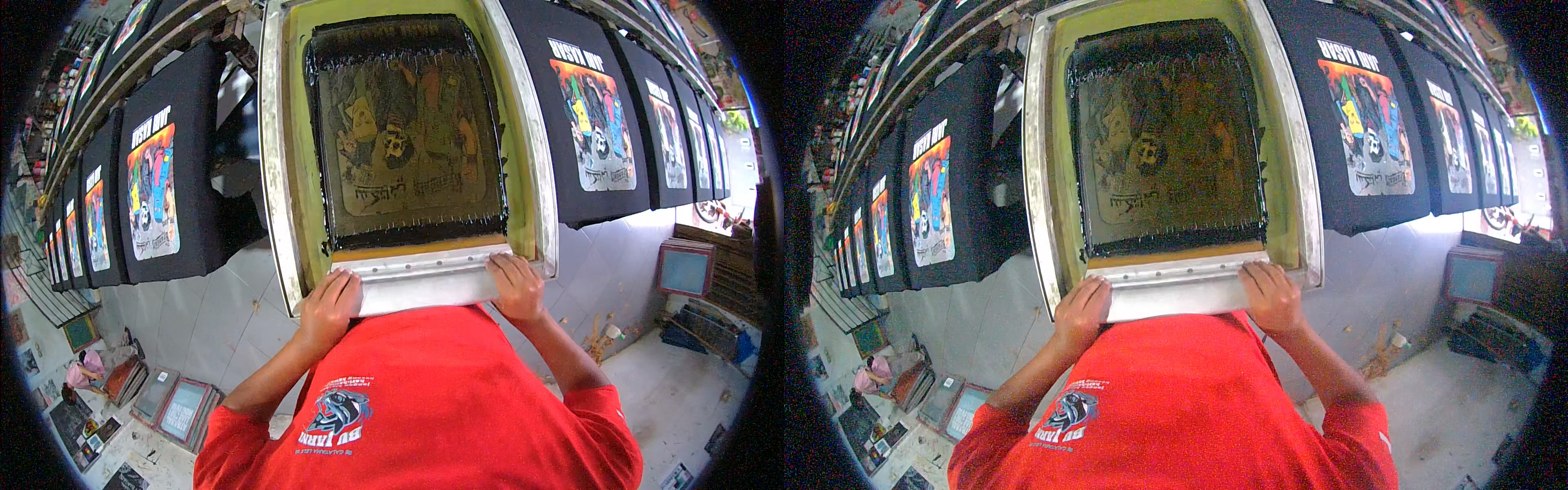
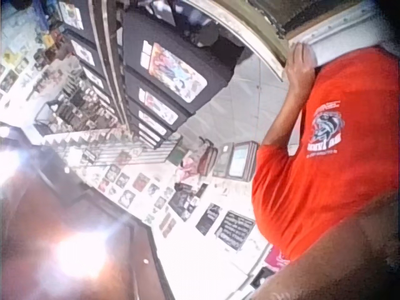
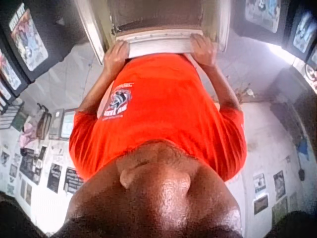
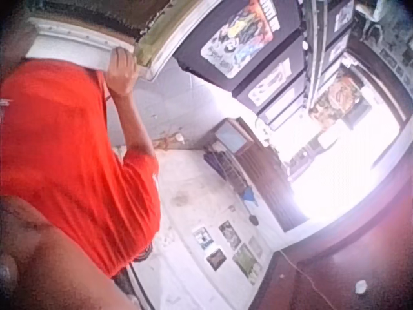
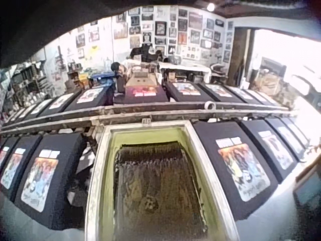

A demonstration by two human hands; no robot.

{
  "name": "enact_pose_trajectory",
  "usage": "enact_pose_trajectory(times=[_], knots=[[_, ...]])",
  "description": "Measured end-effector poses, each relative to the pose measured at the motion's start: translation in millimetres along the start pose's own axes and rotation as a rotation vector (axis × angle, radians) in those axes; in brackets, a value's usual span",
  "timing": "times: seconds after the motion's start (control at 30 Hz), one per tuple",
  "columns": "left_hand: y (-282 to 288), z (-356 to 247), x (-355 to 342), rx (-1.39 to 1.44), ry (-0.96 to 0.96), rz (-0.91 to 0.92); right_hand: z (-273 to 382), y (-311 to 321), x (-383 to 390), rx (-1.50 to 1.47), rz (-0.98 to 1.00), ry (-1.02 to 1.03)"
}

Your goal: The person performs screen printing on a black t-shirt using a squeegee to pull ink across a mesh frame. They repeatedly lift the frame and pull the squeegee to apply the design, then move the frame to a different location on the table.

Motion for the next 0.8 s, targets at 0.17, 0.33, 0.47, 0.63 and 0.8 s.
enact_pose_trajectory(times=[0.17,0.33,0.47,0.63,0.8], knots=[[5,3,-7,-0.010,0.013,0.051,-5,-1,-4,-0.006,0.060,-0.050],[7,0,0,0.026,0.036,0.079,-2,12,-5,-0.085,0.160,-0.066],[-7,4,8,0.001,0.018,0.003,-2,-2,4,-0.025,0.053,-0.044],[-3,21,-32,0.016,0.060,-0.020,-14,-2,-22,0.013,-0.023,-0.040],[2,4,5,0.013,0.045,0.089,-7,3,9,-0.084,0.140,-0.100]])
Point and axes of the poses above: each hand's wrist, its own x-axis away from the middle knuckle, its own y-axis out of the back of the hand, z = x × y, the point moved 7 cm from there along -x, towards the middle knuckle, and after that the axes turned 2 degrees about y, right-handed, at the moved point
